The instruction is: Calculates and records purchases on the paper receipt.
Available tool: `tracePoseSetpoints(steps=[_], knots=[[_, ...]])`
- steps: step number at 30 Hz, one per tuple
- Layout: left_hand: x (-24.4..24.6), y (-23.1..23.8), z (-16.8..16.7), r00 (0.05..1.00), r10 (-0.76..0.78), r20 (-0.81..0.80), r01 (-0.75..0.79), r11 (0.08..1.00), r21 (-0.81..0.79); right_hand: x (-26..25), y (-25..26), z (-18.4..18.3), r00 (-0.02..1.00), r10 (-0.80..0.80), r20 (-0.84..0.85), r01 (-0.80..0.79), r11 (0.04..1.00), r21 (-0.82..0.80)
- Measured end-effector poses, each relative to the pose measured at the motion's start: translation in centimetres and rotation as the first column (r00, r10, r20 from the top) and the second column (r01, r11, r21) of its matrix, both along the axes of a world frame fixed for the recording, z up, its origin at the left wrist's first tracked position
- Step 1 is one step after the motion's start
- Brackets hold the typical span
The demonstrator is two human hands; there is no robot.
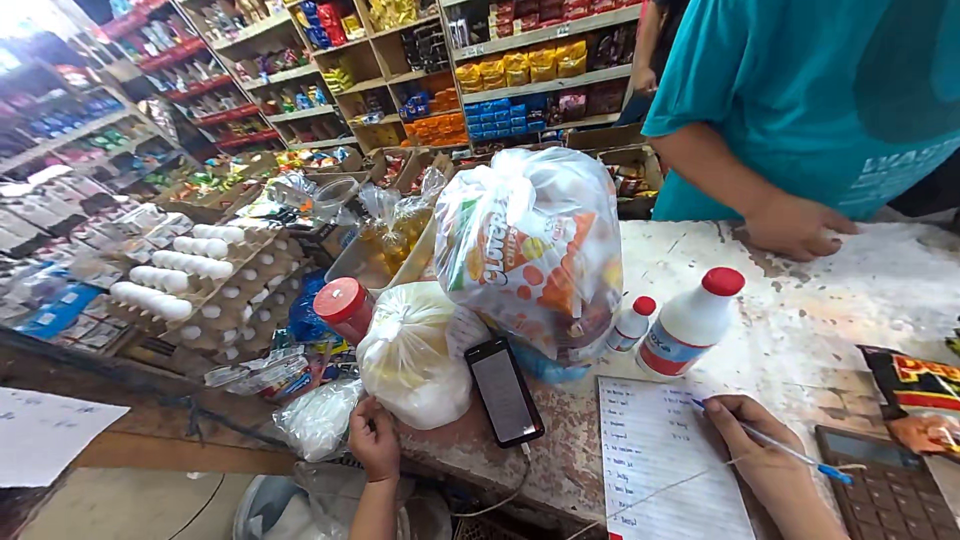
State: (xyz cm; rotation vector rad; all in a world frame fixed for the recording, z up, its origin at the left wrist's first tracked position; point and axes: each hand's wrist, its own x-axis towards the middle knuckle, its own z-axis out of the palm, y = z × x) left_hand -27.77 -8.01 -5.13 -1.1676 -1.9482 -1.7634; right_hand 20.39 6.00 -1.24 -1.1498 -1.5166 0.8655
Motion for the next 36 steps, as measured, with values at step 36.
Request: tracePoseSetpoints(steps=[36], knots=[[-0.09, 0.10, 0.07, 1.000, 0.013, -0.017, -0.013, 1.000, -0.005, 0.09, -0.12, 0.16, 0.999, 0.009, 0.032, -0.009, 1.000, 0.002]])
